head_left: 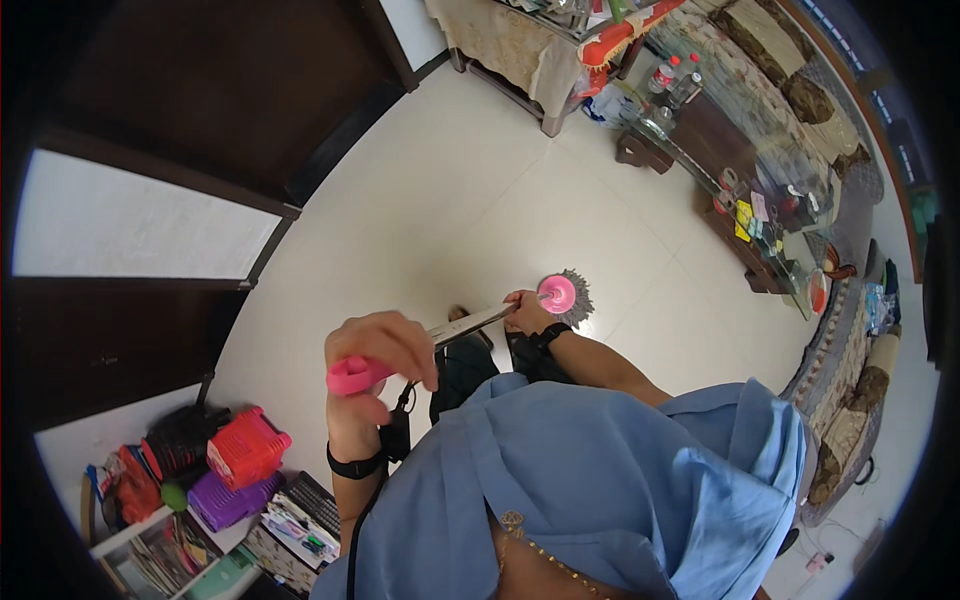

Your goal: The recorder is mopping the tiled floor of a house using a mop and bucket.

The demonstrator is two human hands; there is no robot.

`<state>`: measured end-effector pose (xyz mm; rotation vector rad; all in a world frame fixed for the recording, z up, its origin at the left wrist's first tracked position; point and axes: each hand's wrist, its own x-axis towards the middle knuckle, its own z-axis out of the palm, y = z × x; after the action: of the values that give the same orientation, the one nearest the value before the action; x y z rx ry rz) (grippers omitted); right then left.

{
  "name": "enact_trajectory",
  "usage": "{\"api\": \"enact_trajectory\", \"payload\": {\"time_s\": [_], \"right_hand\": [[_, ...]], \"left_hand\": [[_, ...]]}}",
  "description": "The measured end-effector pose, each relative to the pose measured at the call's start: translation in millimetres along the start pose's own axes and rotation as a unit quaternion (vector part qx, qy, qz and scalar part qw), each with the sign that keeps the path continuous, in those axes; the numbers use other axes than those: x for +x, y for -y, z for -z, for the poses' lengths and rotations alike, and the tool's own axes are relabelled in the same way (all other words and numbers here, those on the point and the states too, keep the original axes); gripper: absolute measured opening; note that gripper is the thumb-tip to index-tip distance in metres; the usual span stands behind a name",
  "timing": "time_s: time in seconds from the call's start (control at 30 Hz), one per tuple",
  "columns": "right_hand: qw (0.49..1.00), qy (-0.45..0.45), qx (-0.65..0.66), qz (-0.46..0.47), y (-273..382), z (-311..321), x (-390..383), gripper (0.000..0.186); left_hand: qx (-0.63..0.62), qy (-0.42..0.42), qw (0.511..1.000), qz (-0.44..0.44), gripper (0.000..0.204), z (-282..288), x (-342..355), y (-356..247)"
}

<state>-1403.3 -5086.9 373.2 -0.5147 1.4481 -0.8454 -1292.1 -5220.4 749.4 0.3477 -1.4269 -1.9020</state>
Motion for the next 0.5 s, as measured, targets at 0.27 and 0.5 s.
{"api": "enact_trajectory", "payload": {"time_s": [0.27,0.5], "right_hand": [[0.999,-0.017,-0.029,-0.017,132,-24,60,0.029],[0.787,-0.128,0.546,-0.258,269,-81,217,0.014]], "left_hand": [[-0.072,0.077,0.991,-0.081,0.036,134,96,-25],[-0.065,0.094,0.985,-0.129,0.035,244,156,-84]]}}
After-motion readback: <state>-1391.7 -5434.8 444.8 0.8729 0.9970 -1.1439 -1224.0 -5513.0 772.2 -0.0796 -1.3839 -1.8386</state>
